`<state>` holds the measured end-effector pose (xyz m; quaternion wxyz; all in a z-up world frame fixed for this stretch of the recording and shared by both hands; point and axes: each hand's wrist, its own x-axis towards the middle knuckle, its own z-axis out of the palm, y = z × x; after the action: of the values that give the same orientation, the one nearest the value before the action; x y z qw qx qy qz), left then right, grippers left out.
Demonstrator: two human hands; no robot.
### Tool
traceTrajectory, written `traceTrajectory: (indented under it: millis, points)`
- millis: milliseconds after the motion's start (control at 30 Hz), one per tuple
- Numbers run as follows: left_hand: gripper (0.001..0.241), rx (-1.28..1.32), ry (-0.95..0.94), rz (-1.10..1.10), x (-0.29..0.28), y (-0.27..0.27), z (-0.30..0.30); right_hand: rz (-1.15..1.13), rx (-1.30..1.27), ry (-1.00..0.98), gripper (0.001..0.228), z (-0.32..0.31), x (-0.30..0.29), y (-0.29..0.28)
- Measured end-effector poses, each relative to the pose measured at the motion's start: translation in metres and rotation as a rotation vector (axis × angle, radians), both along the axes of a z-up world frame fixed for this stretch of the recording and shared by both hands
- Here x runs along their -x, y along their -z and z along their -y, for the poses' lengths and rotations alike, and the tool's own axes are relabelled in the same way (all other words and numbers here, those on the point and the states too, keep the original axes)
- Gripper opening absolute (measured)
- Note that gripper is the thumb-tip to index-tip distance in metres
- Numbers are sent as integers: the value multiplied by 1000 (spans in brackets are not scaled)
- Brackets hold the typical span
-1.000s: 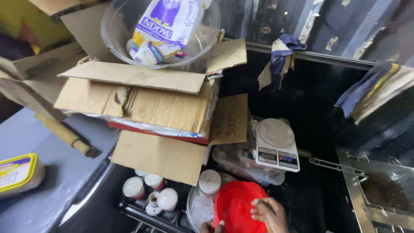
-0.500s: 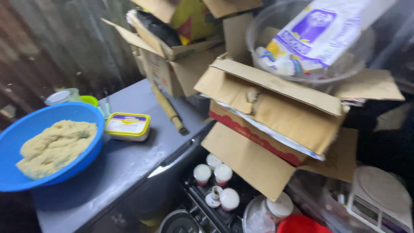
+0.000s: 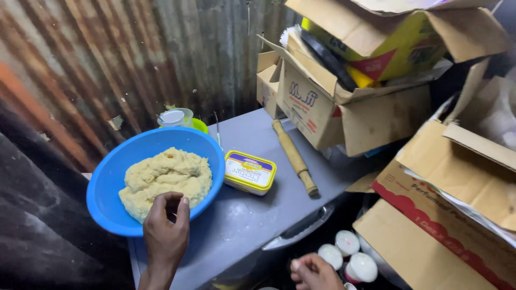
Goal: Preparing dough, handling oil containers, and cleaning the workspace in a bakery kitchen.
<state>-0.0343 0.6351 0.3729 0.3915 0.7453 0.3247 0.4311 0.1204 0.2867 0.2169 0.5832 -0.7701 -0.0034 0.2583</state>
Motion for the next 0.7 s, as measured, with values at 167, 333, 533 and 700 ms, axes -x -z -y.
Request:
traceTrajectory:
  millis: [167,333,533,700]
  points:
    - [27,-118,12,-145,-31,55,-53,-83,-119,47,33,-136,-60,-79]
    - [17,-575,-244,-186,-40,45,-32,-80,16,148,41,-206,-124,-76]
    - [18,-467,-165,-132,-54,103,-55,-139,128,204,36,-228,-120,-116]
    - [16,-451,-93,80,-82,173,-80,-266,-115,320,39,-203,-98,-122]
